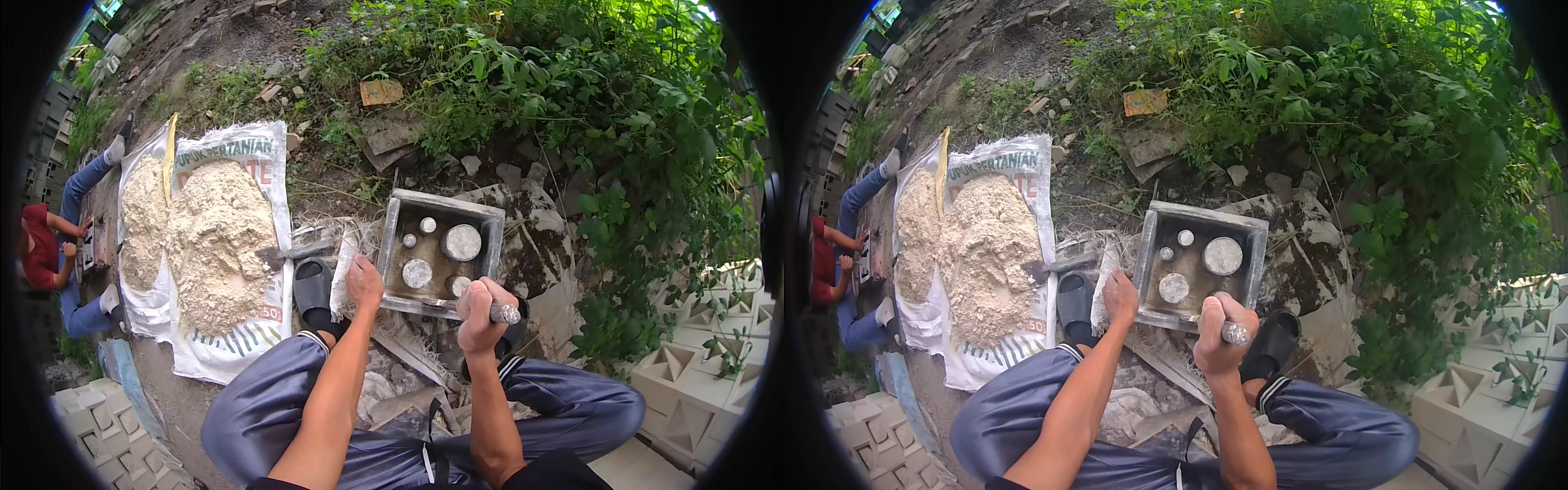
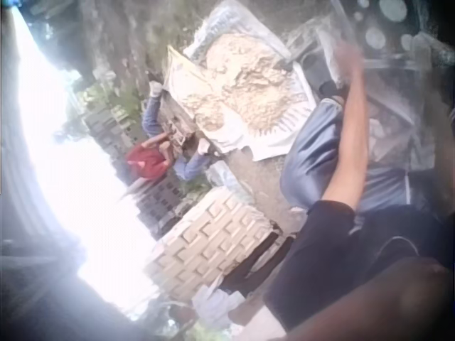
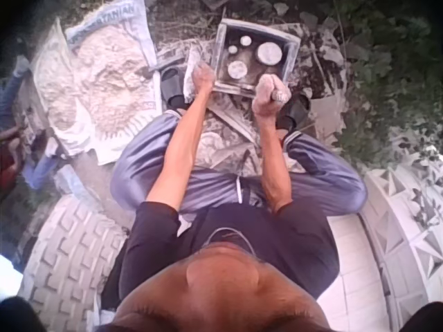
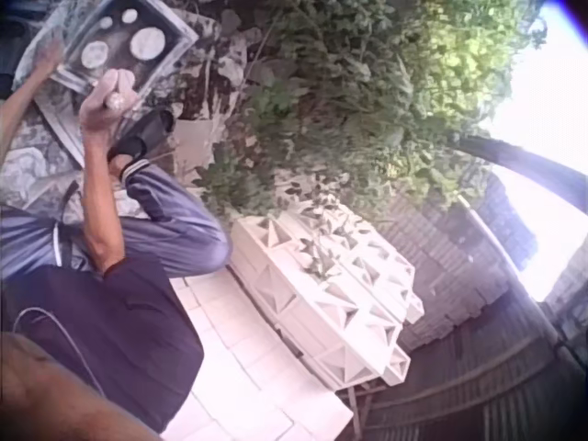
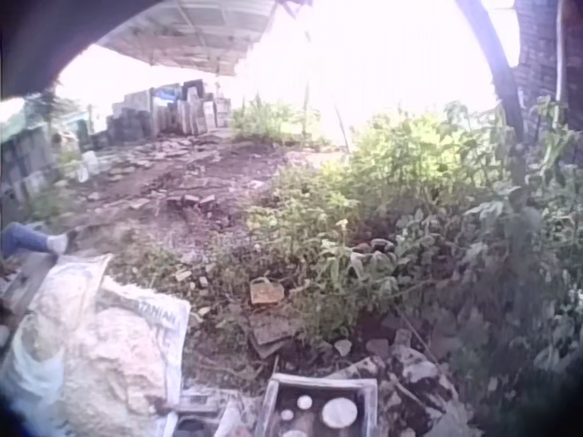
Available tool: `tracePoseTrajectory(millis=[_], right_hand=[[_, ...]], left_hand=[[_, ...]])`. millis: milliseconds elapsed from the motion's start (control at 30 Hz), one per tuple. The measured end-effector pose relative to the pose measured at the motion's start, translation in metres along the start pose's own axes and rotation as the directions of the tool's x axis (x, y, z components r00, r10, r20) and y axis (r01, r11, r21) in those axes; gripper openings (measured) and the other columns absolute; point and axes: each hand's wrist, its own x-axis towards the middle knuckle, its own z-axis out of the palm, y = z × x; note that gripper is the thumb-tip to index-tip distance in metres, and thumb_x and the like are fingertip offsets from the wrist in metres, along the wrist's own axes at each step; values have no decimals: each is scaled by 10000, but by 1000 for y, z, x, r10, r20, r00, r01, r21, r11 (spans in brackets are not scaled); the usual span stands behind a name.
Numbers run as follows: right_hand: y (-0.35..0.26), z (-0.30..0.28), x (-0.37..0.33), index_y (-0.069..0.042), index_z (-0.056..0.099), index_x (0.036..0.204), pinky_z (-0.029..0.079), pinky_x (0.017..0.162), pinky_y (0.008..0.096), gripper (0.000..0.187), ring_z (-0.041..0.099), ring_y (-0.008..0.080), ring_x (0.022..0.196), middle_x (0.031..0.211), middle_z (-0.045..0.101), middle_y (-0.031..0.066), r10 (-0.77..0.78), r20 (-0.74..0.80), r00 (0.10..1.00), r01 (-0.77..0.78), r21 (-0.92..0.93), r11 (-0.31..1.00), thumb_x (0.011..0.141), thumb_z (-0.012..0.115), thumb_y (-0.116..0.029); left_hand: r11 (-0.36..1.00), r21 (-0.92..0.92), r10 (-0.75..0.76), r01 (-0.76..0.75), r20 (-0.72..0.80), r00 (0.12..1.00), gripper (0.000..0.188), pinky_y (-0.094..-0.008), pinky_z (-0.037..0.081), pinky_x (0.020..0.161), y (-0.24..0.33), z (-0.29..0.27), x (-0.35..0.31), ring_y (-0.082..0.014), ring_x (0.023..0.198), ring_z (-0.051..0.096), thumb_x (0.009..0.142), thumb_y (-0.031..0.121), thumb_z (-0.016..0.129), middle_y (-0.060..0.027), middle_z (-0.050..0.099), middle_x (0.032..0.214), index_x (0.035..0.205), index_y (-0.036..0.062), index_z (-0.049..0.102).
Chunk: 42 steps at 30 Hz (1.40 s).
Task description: The person tamps mixture into a mold around cylindrical inserts using a hand tool, then scoops additional mixture from a pile with a trowel and presses it into the mold by hand.
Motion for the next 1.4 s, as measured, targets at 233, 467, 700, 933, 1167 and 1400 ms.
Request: tracePoseTrajectory(millis=[233, 467, 700, 933, 1167, 1400], right_hand=[[54, -10, 8, 12, 350, 575, 240, 436, 342, 323, 288, 110, 444, 498, 283, 78, 36, 107, 994, -25, -100, 995, 846, 492, -91], [36, -43, -3, 1, 392, 563, 244, 411, 312, 307, 319, 89, 422, 477, 326, 32, -130, -33, 991, 125, -130, 984, 835, 503, -86], [27, -55, 0, -8, 340, 540, 217, 406, 309, 333, 310, 78, 403, 467, 299, 27, 20, -33, 999, -20, 6, 1000, 833, 487, -62], [71, -62, -8, -11, 379, 539, 248, 408, 325, 320, 326, 108, 394, 461, 313, 40, -224, -54, 973, 222, -49, 974, 815, 520, -91], [16, -57, -2, -1, 354, 545, 231, 406, 317, 320, 296, 100, 399, 468, 281, 48, -81, 0, 997, 81, -90, 993, 820, 505, -63], [66, -59, 4, -65, 304, 536, 205, 373, 257, 355, 280, 54, 385, 462, 335, -22, -90, -52, 995, 93, 57, 994, 864, 439, -72]], left_hand=[[996, 90, -4, 5, -9, 1000, 499, -529, 419, 792, -3, 3, 3, -464, 846, 582, 951, 333, 302, -266, 636, 834, 850, -25, 634], [820, 124, 571, -558, -136, 809, 343, -445, 454, 812, 9, 1, -9, -389, 915, 591, 930, 306, 486, -202, 624, 972, 1086, 18, 589], [832, 303, 472, -464, 53, 880, 449, -463, 466, 781, 22, -2, -4, -392, 876, 610, 918, 407, 477, -217, 655, 926, 1007, -4, 635], [910, 270, 294, -314, 113, 949, 589, -463, 480, 786, 23, 1, -4, -412, 870, 626, 890, 529, 478, -260, 654, 897, 1026, -13, 664], [929, 259, 233, -264, 144, 962, 584, -491, 471, 763, 37, -14, -10, -430, 842, 616, 884, 560, 452, -259, 648, 844, 964, 28, 679], [920, 281, 239, -274, 153, 959, 619, -492, 472, 777, 24, -2, -3, -427, 849, 621, 878, 576, 445, -268, 648, 863, 976, 11, 678]])
